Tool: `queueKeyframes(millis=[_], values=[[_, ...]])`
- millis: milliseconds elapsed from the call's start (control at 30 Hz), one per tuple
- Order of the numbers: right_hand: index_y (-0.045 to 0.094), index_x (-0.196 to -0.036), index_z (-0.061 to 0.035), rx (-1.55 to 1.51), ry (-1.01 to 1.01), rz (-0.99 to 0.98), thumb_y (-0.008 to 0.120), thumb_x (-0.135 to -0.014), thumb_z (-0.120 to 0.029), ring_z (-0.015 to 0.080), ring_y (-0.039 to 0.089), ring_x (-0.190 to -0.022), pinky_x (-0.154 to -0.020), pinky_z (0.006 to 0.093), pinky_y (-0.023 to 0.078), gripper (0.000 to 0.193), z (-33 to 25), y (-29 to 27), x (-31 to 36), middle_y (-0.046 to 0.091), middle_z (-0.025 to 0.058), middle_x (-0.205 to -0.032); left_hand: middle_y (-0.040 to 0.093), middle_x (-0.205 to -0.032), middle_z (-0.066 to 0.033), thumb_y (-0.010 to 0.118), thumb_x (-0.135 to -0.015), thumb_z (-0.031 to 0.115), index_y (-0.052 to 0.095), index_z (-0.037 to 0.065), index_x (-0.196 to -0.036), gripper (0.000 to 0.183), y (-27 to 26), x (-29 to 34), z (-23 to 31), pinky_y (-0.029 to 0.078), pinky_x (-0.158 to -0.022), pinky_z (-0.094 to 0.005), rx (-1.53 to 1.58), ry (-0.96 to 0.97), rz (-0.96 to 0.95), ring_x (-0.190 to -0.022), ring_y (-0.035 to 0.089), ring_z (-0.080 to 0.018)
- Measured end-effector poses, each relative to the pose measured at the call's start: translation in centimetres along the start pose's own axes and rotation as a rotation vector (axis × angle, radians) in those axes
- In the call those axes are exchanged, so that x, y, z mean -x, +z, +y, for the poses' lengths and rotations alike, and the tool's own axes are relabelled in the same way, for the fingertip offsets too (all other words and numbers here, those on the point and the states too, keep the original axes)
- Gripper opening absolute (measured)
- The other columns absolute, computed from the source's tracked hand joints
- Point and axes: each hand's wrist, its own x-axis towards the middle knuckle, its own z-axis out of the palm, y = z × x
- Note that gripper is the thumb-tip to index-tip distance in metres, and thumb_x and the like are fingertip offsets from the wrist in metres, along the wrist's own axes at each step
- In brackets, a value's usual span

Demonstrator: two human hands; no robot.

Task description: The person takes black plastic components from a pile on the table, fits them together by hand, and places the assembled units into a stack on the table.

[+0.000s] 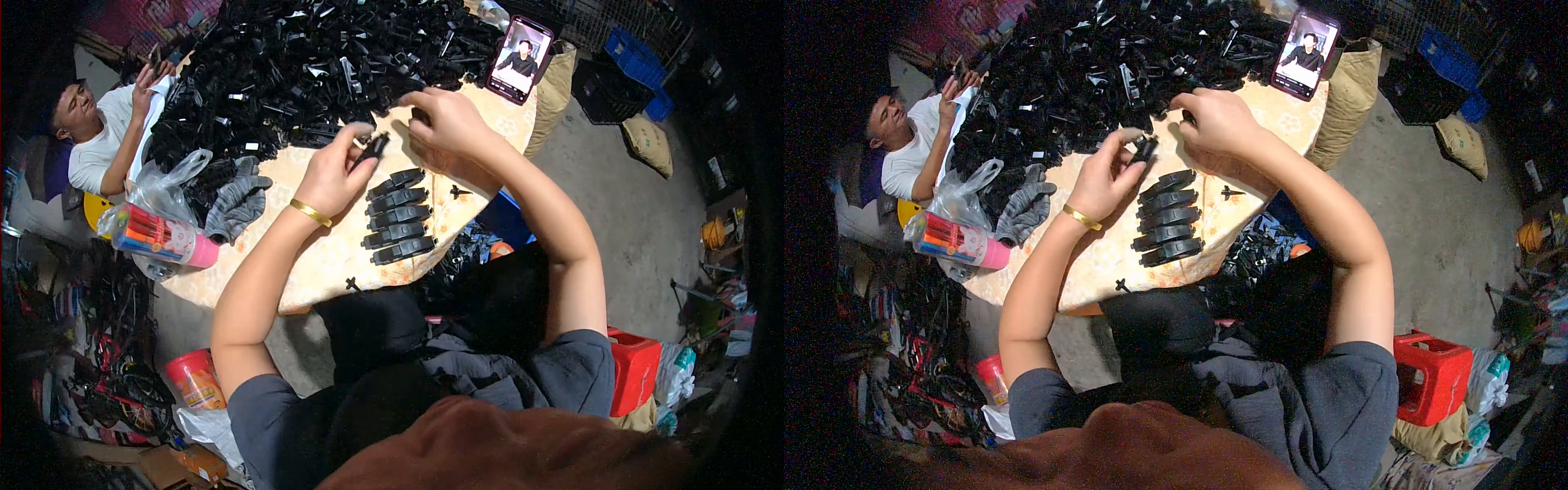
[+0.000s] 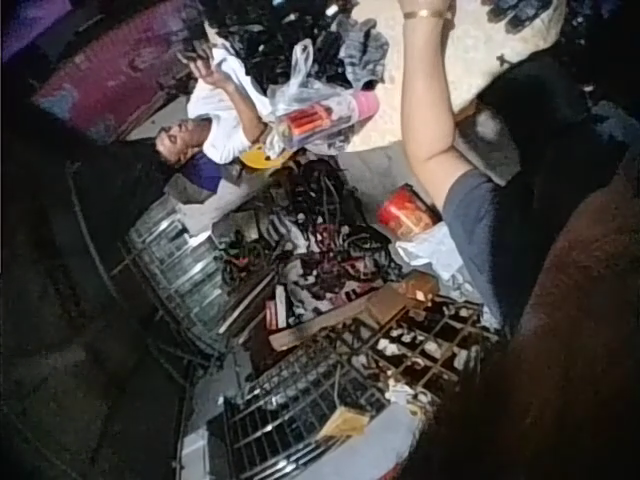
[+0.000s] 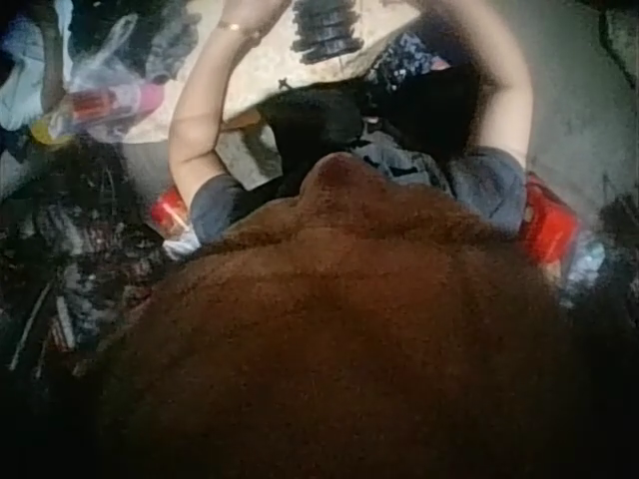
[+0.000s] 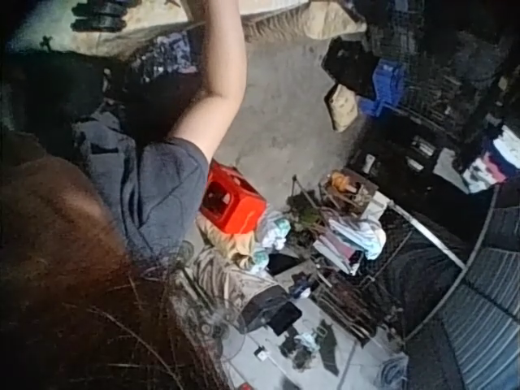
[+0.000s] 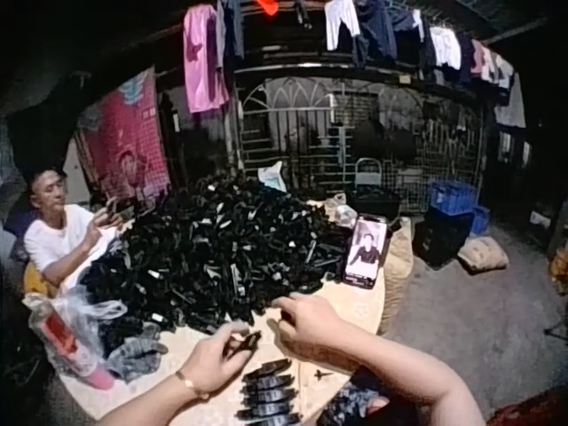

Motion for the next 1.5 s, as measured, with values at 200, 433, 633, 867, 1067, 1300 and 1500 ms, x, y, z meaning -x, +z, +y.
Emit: queueKeyframes(millis=[200,433,633,867,1067,1300,1500], values=[[0.059,-0.089,-0.0027,-0.375,0.259,-0.238,0.059,-0.082,-0.021,0.0198,0.061,-0.071,-0.066,0.0316,0.048,0.02,0.4,-0.4,1.5,0.064,0.0118,-0.079,0.051,-0.094,-0.0049,0.053,-0.089,0.005,0.033,0.009,-0.135,0.05,-0.6,-0.5,-1.0,0.056,-0.06,-0.0271,0.607,-0.159,-0.096,-0.074,0.058,-0.0118],[0.064,-0.098,-0.0041,-0.329,0.08,-0.35,0.063,-0.082,-0.022,0.0285,0.061,-0.085,-0.074,0.0356,0.048,0.024,1.2,-1.5,2.2,0.063,0.0154,-0.088,0.058,-0.086,-0.0067,0.067,-0.079,0.0,0.05,0.001,-0.102,0.029,-0.2,-1.0,-2.3,0.057,-0.063,-0.0253,0.778,-0.344,-0.031,-0.073,0.062,-0.0131],[0.065,-0.099,-0.0017,-0.377,-0.117,-0.347,0.068,-0.076,-0.013,0.0276,0.058,-0.092,-0.078,0.0352,0.047,0.025,1.9,-2.1,2.6,0.06,0.0126,-0.098,0.058,-0.082,-0.0074,0.074,-0.07,0.004,0.061,0.0,-0.087,0.022,0.5,-0.4,-2.4,0.052,-0.065,-0.0278,0.22,-0.074,0.007,-0.076,0.059,-0.0181],[0.067,-0.095,-0.0022,-0.299,-0.059,-0.082,0.071,-0.073,-0.016,0.0266,0.056,-0.082,-0.072,0.0346,0.046,0.027,-1.1,-1.6,2.4,0.057,0.0117,-0.085,0.055,-0.086,-0.0085,0.072,-0.071,0.009,0.066,0.002,-0.094,0.025,-0.1,0.0,-1.6,0.047,-0.069,-0.0291,-0.191,0.055,-0.032,-0.076,0.057,-0.0199],[0.068,-0.093,-0.004,-0.139,-0.183,-0.136,0.072,-0.071,-0.016,0.0274,0.055,-0.083,-0.071,0.0365,0.045,0.026,-2.1,-0.4,2.0,0.056,0.0095,-0.08,0.059,-0.08,-0.0122,0.074,-0.066,0.01,0.067,0.001,-0.086,0.023,0.5,0.1,-1.1,0.049,-0.067,-0.0321,-0.14,0.03,0.049,-0.072,0.06,-0.0251],[0.069,-0.088,-0.0042,-0.209,-0.164,-0.211,0.072,-0.069,-0.019,0.0291,0.057,-0.083,-0.072,0.038,0.047,0.025,-1.0,-0.8,1.8,0.056,0.0113,-0.078,0.059,-0.076,-0.0105,0.074,-0.066,0.009,0.067,0.0,-0.081,0.019,0.1,-0.1,-1.6,0.047,-0.063,-0.0307,-0.18,0.036,0.032,-0.068,0.059,-0.0228],[0.067,-0.091,-0.0011,-0.334,-0.262,-0.189,0.073,-0.07,-0.016,0.03,0.055,-0.074,-0.066,0.0375,0.044,0.026,-1.6,0.6,1.5,0.054,0.0128,-0.076,0.058,-0.075,-0.0077,0.073,-0.067,0.004,0.067,-0.001,-0.081,0.016,1.0,-0.2,-2.2,0.046,-0.062,-0.0278,-0.086,0.089,0.038,-0.066,0.057,-0.0174]])
